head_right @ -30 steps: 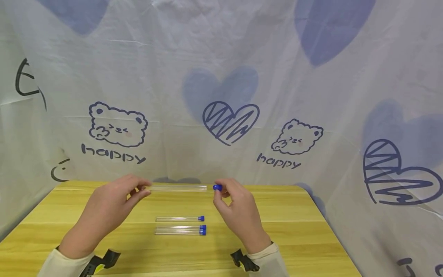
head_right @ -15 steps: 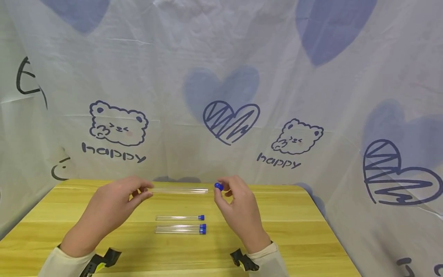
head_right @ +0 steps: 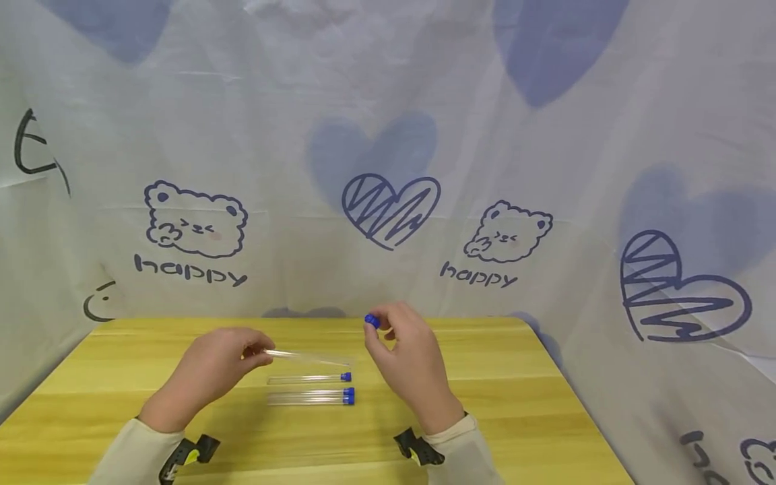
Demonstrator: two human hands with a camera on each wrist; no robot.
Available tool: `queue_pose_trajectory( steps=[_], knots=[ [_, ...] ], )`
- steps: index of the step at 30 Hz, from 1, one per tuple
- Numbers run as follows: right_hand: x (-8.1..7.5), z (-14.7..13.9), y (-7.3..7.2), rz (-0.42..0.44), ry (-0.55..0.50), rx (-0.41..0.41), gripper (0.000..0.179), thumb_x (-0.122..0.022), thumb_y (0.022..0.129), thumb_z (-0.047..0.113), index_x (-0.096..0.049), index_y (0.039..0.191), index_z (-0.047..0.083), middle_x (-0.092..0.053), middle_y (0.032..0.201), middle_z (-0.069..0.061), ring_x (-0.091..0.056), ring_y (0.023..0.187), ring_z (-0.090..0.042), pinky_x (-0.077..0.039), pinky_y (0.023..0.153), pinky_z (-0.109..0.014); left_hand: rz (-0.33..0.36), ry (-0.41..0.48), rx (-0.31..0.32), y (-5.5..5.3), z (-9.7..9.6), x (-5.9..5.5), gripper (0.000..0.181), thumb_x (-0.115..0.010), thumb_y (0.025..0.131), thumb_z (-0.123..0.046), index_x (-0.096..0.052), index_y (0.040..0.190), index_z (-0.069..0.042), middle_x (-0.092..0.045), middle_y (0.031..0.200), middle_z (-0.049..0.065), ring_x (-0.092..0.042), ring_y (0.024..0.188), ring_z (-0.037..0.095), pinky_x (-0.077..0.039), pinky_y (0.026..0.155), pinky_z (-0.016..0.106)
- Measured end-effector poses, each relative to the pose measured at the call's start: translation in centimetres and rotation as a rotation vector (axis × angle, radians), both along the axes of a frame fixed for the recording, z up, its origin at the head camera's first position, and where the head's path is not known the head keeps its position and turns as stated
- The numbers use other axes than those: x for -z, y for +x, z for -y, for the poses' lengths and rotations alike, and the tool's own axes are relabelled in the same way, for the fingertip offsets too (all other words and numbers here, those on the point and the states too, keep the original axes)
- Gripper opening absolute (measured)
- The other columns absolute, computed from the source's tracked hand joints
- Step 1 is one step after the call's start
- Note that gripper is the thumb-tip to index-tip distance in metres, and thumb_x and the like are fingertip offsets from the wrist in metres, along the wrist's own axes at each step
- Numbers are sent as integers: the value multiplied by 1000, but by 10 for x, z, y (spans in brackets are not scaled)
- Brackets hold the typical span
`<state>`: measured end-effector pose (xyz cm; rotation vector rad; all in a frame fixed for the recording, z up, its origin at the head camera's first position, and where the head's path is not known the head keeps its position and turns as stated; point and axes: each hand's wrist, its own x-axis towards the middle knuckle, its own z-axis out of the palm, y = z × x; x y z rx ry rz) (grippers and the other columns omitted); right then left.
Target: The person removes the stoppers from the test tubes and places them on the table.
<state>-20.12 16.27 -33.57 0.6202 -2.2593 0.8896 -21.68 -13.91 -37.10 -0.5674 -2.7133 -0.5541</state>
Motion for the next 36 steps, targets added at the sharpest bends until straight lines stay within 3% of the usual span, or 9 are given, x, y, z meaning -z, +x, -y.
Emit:
queue_pose_trajectory(
  steps=[5,10,23,31,36],
  knots=[
    [-1,1,0,22,28,8,8,-74,96,15,-70,104,16,-66,99,7,-63,88,-12,-58,73,-28,28,-14,-20,-22,5,32,11,-84,88,-20,-81,97,-17,-74,87,-9,-66,77,8,-57,72,35],
    [-2,1,1,32,46,11,7,-73,97,15,-70,104,16,-66,99,8,-61,88,-7,-57,72,-24,67,-19,-24,-31,6,53,10,-84,87,-18,-81,96,-14,-75,85,-7,-67,77,11,-58,71,37],
    [-3,4,-1,64,82,4,6,-72,98,15,-71,104,16,-66,97,8,-64,89,-14,-59,73,-28,108,44,-112,-47,11,79,9,-80,91,-16,-80,97,-10,-77,94,2,-72,84,23,-59,77,46],
    [-3,3,0,91,68,-33,8,-72,98,13,-71,106,13,-66,99,8,-66,89,-16,-60,74,-28,155,40,-105,-59,12,92,7,-79,92,-15,-80,98,-11,-76,93,1,-70,82,19,-59,77,44],
    [-2,2,0,75,70,-25,9,-72,97,12,-71,106,13,-67,98,7,-65,87,-12,-59,74,-26,166,41,-63,-65,11,98,7,-79,91,-12,-78,98,-13,-75,91,-1,-68,81,17,-58,77,43]
  ],
)
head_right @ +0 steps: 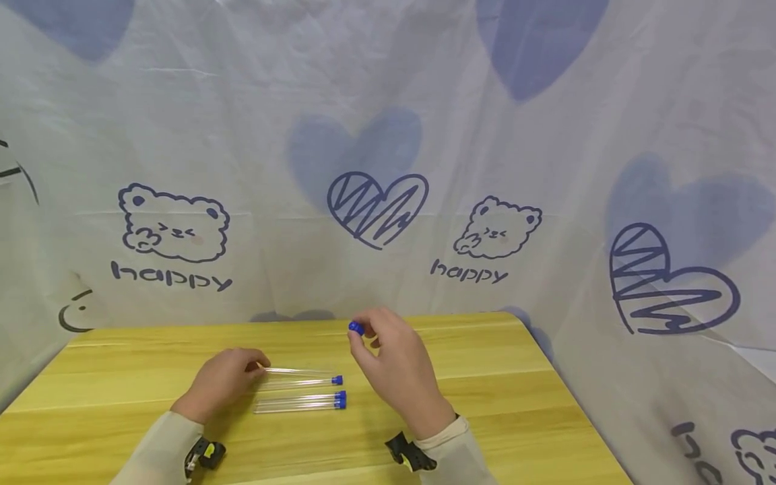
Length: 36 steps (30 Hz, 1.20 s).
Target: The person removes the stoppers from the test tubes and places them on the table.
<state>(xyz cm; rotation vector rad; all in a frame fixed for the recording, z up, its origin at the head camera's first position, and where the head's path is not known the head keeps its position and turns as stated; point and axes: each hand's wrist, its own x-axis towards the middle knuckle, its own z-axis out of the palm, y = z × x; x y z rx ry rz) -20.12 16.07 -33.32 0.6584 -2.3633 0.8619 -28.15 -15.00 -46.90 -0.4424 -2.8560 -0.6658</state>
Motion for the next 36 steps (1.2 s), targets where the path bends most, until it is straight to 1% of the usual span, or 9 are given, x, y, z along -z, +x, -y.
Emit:
queue_pose_trajectory(
  steps=[5,8,14,18,23,28,30,33,36],
  knots=[
    [1,1,-1,16,20,17,7,-73,97,14,-71,105,16,-66,97,10,-63,86,-10,-58,74,-23,-7,-15,39,1,-1,0,6,-80,89,-10,-79,94,-13,-73,91,-1,-68,85,20,-57,82,45],
    [1,2,-1,29,26,27,7,-73,97,15,-71,104,16,-66,97,11,-62,86,-8,-58,74,-25,20,-32,77,3,-1,-2,6,-79,90,-9,-79,94,-13,-72,92,-1,-67,88,21,-57,85,46],
    [1,3,-2,47,34,41,7,-73,98,16,-72,104,16,-66,97,11,-62,86,-7,-58,74,-24,104,-25,205,3,0,-5,12,-69,97,-6,-78,103,-13,-67,98,-2,-65,96,22,-55,93,48],
    [2,4,-3,51,44,48,8,-73,98,16,-72,105,16,-67,97,11,-62,86,-7,-57,74,-22,102,-33,243,0,2,-3,16,-63,103,-13,-78,107,-13,-65,97,-5,-62,93,17,-54,90,46],
    [4,5,-4,67,44,48,10,-75,96,15,-73,106,14,-69,97,7,-65,87,-10,-59,76,-28,95,-43,243,-3,1,0,22,-59,106,-22,-78,109,-12,-68,101,-4,-64,98,22,-52,94,49],
    [5,6,-5,101,42,38,9,-74,97,16,-72,106,15,-71,97,7,-68,89,-15,-61,77,-34,156,-6,199,-2,-1,-1,19,-61,106,-25,-76,109,-14,-71,106,-2,-66,113,31,-49,105,53],
    [5,7,-5,109,46,42,9,-73,97,17,-73,106,15,-71,98,7,-68,90,-15,-61,78,-34,182,11,178,-2,-2,-2,18,-62,105,-26,-74,111,-13,-71,106,-1,-67,110,29,-51,102,51],
    [4,7,-4,112,43,48,9,-74,97,17,-73,106,16,-71,98,7,-69,90,-16,-61,78,-34,200,22,148,0,-2,-5,27,-62,105,-29,-70,121,-9,-71,109,2,-67,105,25,-53,97,50],
    [3,7,-3,111,34,45,11,-74,97,15,-72,108,15,-71,99,7,-69,90,-15,-61,78,-34,204,25,101,5,-2,-14,38,-62,105,-32,-64,131,-5,-70,118,8,-67,107,26,-54,95,51]
  ],
)
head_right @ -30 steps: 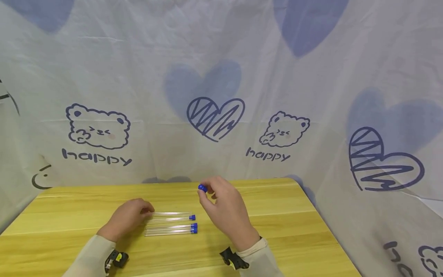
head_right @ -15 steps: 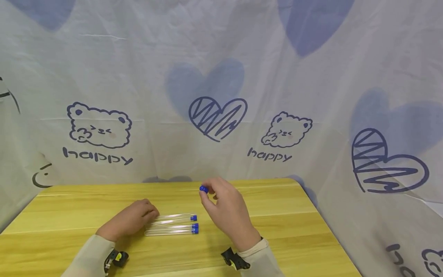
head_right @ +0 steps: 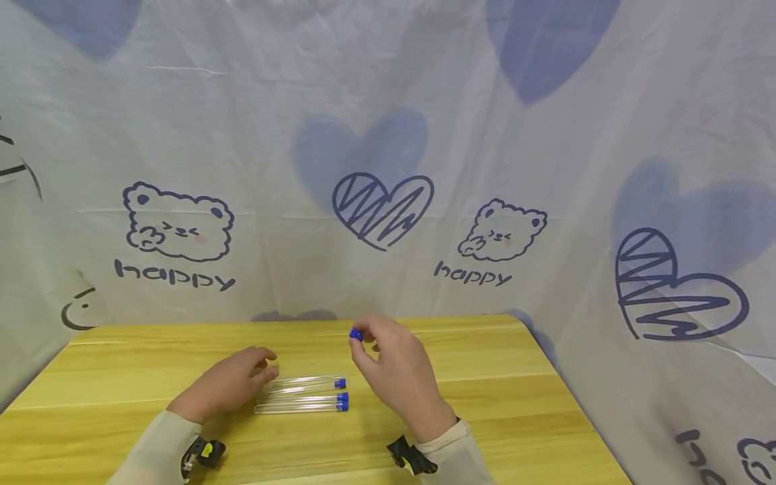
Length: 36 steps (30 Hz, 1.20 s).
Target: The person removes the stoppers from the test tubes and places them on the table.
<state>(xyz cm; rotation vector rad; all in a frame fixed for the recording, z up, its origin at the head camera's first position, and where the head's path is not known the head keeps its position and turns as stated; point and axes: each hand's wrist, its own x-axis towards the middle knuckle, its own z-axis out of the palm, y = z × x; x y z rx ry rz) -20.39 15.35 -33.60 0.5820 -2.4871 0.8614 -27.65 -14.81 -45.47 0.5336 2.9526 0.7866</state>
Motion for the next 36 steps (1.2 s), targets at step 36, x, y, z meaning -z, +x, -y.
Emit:
queue_pose_trajectory(
  steps=[36],
  knots=[
    [7,6,0,-14,106,18,12,-74,94,12,-73,105,17,-61,94,11,-57,84,-8,-54,71,-25,-134,-67,-56,59,12,-96,40,-75,96,-23,-65,132,-8,-71,118,6,-68,108,27,-55,92,50]
  ],
)
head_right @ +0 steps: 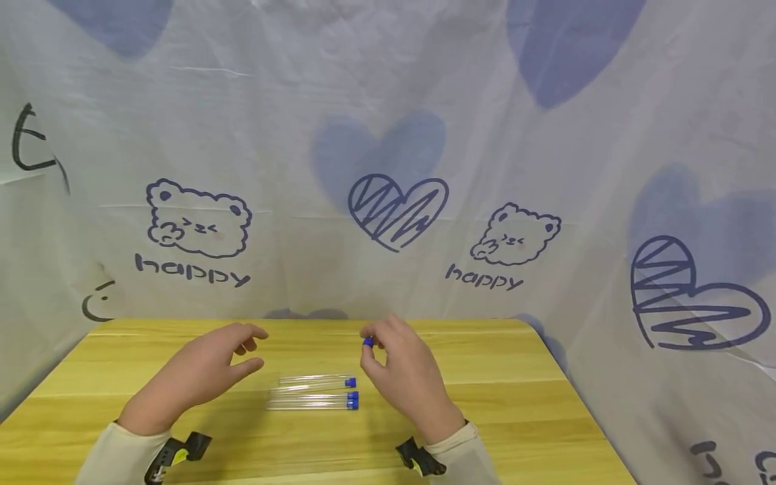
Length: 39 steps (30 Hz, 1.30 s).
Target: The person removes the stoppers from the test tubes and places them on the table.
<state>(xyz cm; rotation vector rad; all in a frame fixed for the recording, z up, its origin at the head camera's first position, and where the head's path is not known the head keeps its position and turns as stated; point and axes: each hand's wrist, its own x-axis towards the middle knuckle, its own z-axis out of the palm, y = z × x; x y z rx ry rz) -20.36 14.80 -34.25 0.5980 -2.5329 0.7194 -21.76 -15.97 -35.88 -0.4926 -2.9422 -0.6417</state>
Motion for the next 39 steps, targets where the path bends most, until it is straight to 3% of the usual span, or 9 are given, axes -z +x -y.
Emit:
queue_pose_trajectory(
  steps=[11,18,23,26,33,36,39],
  knots=[
    [8,4,-10,21,53,34,6,-76,95,17,-71,98,15,-62,87,8,-59,79,-13,-53,70,-27,43,13,9,-3,5,2,40,-73,97,-25,-64,133,-8,-71,118,7,-68,108,28,-55,92,51],
    [32,-5,-38,-73,205,87,7,-75,93,15,-69,94,12,-65,87,3,-60,77,-11,-55,68,-29,66,10,0,-5,9,0,40,-73,97,-25,-64,132,-8,-70,118,7,-67,108,27,-54,92,51],
    [57,-21,-62,97,341,116,13,-76,95,19,-67,89,13,-64,80,3,-53,67,-10,-51,64,-30,81,7,1,-7,10,0,41,-74,97,-26,-64,132,-8,-70,118,8,-66,108,28,-54,92,51],
    [72,-31,-72,196,421,85,13,-73,97,15,-65,87,11,-63,78,0,-52,65,-13,-50,63,-32,90,7,8,-6,10,1,41,-73,97,-28,-64,132,-8,-70,116,8,-67,106,28,-55,90,51],
    [99,-43,-83,355,434,20,28,-62,96,0,-51,72,11,-44,63,0,-38,58,-14,-35,59,-32,103,18,15,-3,8,3,41,-72,98,-30,-64,132,-8,-70,112,6,-67,102,27,-55,89,51],
    [107,-45,-83,383,427,1,32,-58,95,-2,-47,69,13,-37,59,2,-32,56,-13,-32,58,-30,100,18,14,-4,6,5,41,-72,98,-32,-65,131,-9,-70,112,5,-67,102,27,-54,89,50],
    [111,-47,-82,387,414,4,31,-60,93,-2,-48,68,13,-39,59,3,-33,55,-13,-32,57,-30,93,17,16,-5,5,8,41,-72,98,-33,-65,131,-9,-70,111,5,-67,102,26,-54,89,50]
  ],
)
